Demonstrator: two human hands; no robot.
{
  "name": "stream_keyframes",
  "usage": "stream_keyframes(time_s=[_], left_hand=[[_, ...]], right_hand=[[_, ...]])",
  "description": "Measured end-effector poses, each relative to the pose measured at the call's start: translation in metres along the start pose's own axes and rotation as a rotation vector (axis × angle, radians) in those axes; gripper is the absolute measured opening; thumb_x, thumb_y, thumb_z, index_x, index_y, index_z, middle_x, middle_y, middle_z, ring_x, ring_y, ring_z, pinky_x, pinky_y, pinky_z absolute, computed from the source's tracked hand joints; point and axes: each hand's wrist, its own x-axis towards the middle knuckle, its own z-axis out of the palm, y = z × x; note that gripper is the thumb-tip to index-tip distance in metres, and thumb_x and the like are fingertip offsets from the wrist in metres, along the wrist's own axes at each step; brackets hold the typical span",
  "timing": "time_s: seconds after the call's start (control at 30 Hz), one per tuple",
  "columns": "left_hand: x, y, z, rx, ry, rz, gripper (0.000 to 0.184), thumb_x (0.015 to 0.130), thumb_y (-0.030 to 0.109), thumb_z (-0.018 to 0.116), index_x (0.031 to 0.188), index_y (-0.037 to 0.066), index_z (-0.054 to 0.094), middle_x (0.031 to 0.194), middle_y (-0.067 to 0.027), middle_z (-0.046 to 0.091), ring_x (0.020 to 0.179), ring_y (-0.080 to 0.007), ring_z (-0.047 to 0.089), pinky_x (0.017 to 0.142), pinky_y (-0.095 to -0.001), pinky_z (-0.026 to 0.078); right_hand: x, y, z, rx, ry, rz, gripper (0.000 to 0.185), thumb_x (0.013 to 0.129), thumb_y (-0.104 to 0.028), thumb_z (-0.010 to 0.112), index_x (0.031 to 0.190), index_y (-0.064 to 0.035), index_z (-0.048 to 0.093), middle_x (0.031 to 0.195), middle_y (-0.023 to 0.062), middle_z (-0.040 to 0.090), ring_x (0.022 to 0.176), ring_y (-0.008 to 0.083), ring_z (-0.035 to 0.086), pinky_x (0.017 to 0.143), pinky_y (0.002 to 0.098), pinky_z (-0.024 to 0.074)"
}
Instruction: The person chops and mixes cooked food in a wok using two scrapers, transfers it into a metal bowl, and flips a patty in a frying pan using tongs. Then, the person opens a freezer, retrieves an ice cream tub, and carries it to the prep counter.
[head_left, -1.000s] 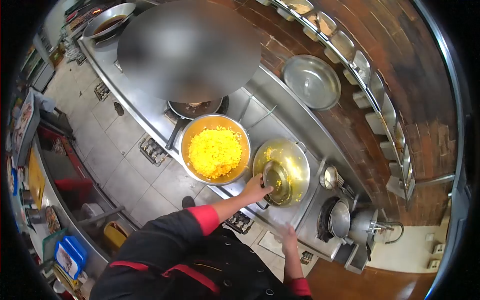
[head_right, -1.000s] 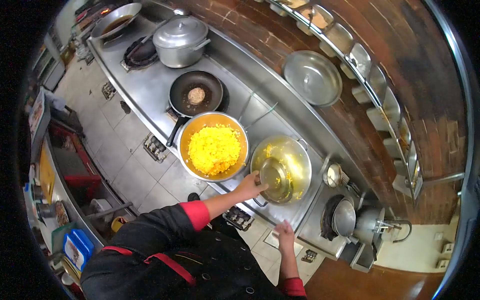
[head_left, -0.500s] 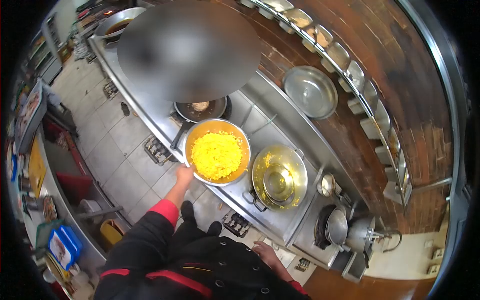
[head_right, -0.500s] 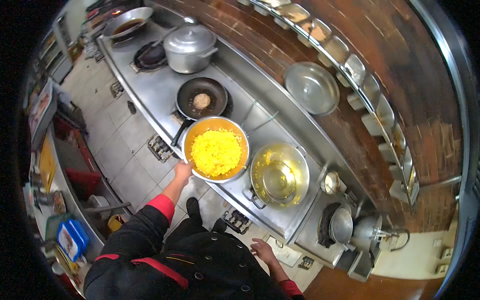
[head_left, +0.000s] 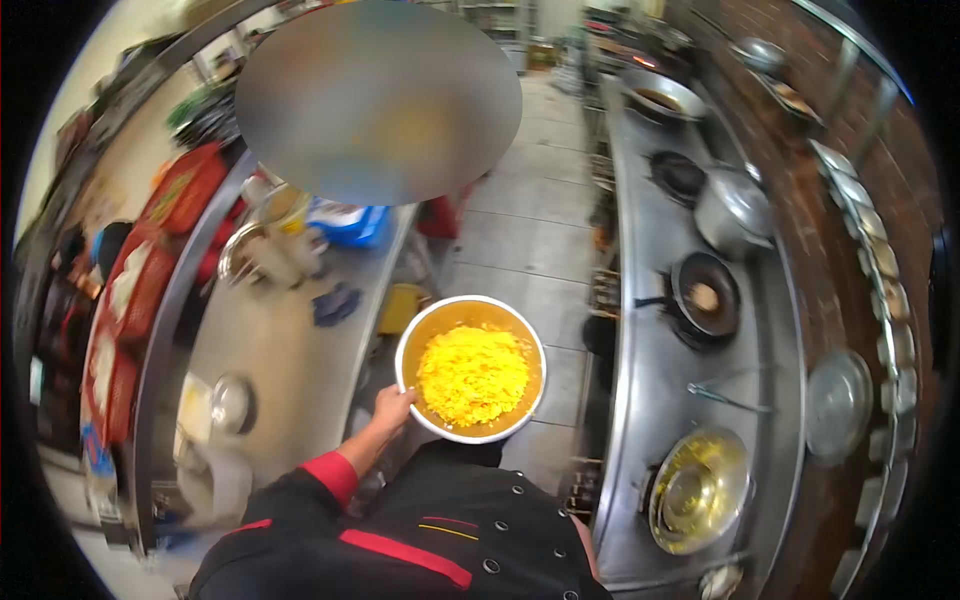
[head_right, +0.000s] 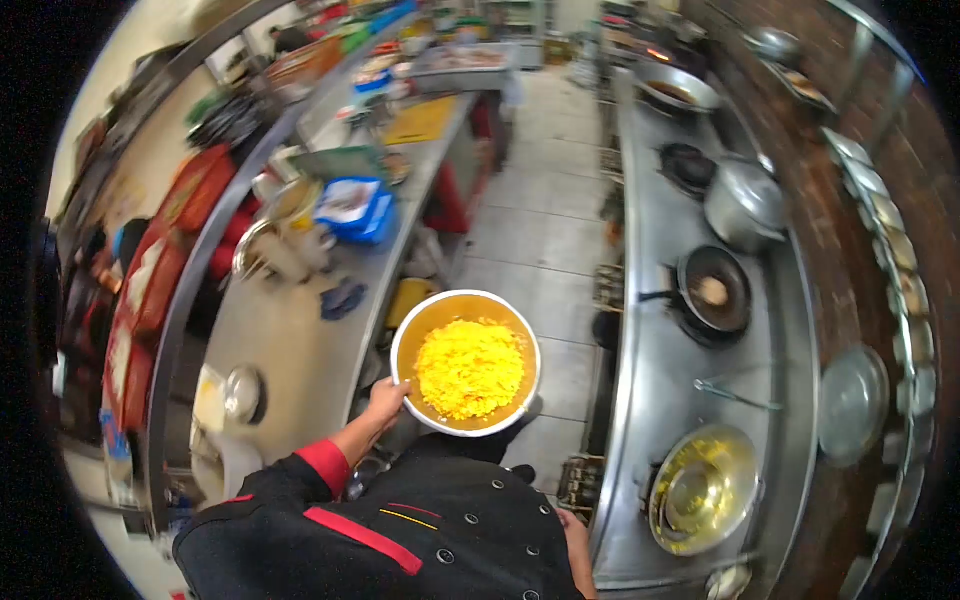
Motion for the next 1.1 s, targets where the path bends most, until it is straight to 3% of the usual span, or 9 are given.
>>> stream_keyframes(time_s=[0.17,0.33,0.77,0.87,0.97,1.0,1.03,1.07,1.1], left_hand=[[-0.067,-0.066,-0.155,-0.426,0.318,-0.222,0.027,0.088,0.004,0.057,0.114,0.000,0.058,0.089,-0.0105,0.066,0.063,-0.0175,0.061,0.053,-0.0311,0.051],[-0.076,-0.126,-0.215,-0.830,0.548,-0.082,0.035,0.090,0.006,0.056,0.124,0.000,0.050,0.113,-0.0158,0.063,0.105,-0.0326,0.065,0.087,-0.0509,0.057],[0.060,-0.102,-0.295,-1.257,0.776,0.164,0.046,0.096,0.018,0.059,0.136,0.002,0.043,0.126,-0.0172,0.058,0.110,-0.0314,0.063,0.091,-0.0491,0.058],[0.051,-0.105,-0.251,-1.042,0.139,-0.059,0.033,0.094,0.021,0.064,0.120,0.003,0.054,0.107,-0.0114,0.065,0.090,-0.0257,0.067,0.079,-0.0413,0.059],[0.040,-0.126,-0.189,-0.709,-0.534,-0.109,0.022,0.088,0.022,0.073,0.102,0.007,0.063,0.101,-0.0064,0.064,0.092,-0.0202,0.066,0.079,-0.0375,0.057],[0.070,-0.167,-0.157,-0.234,-0.741,0.757,0.025,0.087,0.018,0.075,0.107,0.007,0.063,0.103,-0.0051,0.064,0.092,-0.0178,0.066,0.078,-0.0364,0.057],[0.057,-0.164,-0.137,-0.317,-0.803,0.049,0.027,0.086,0.017,0.077,0.107,0.008,0.063,0.099,-0.0041,0.064,0.096,-0.0155,0.064,0.080,-0.0348,0.056],[0.037,-0.118,-0.132,-0.012,-0.763,-0.075,0.035,0.086,0.026,0.077,0.112,0.007,0.064,0.105,-0.0067,0.066,0.103,-0.0168,0.063,0.085,-0.0365,0.054],[0.048,-0.137,-0.116,0.307,-0.708,0.368,0.045,0.088,0.036,0.075,0.119,0.005,0.063,0.113,-0.0089,0.067,0.107,-0.0194,0.063,0.090,-0.0362,0.052]], right_hand=[[0.057,0.025,0.000,-0.209,-0.122,-0.052,0.036,0.090,-0.014,0.068,0.124,-0.0038,0.065,0.095,0.0081,0.073,0.085,0.0144,0.067,0.078,0.0297,0.0521],[0.077,-0.054,0.018,-0.394,-0.292,-0.162,0.035,0.091,-0.012,0.065,0.125,-0.0039,0.064,0.086,0.0064,0.071,0.078,0.0126,0.065,0.073,0.0294,0.0521],[0.119,-0.113,0.082,-0.257,-0.294,-0.029,0.028,0.094,-0.010,0.065,0.120,-0.0023,0.065,0.082,0.0029,0.067,0.072,0.0109,0.062,0.063,0.0264,0.0496],[0.103,-0.127,0.099,-0.432,-0.284,-0.122,0.035,0.091,-0.011,0.070,0.123,-0.0001,0.063,0.082,0.0025,0.069,0.066,0.0116,0.061,0.059,0.0288,0.0492],[0.149,-0.037,0.085,-0.455,-0.349,-0.043,0.035,0.092,-0.033,0.066,0.086,0.0020,0.069,0.072,0.0088,0.067,0.073,0.0101,0.057,0.067,0.0342,0.0492],[0.135,-0.043,0.098,-0.665,-0.278,0.067,0.039,0.092,-0.037,0.065,0.085,0.0021,0.068,0.073,0.0126,0.066,0.075,0.0104,0.056,0.070,0.0368,0.0496],[0.135,-0.043,0.094,-0.430,-0.253,0.220,0.034,0.095,-0.033,0.063,0.087,-0.0005,0.070,0.083,0.0150,0.070,0.076,0.0135,0.063,0.071,0.0372,0.0509],[0.131,-0.047,0.093,-0.361,-0.246,0.266,0.033,0.094,-0.033,0.063,0.090,-0.0012,0.070,0.086,0.0153,0.069,0.078,0.0141,0.063,0.073,0.0377,0.0506],[0.132,-0.060,0.100,-0.347,-0.250,0.281,0.032,0.094,-0.034,0.063,0.092,-0.0020,0.069,0.088,0.0156,0.069,0.080,0.0146,0.063,0.075,0.0383,0.0503]])
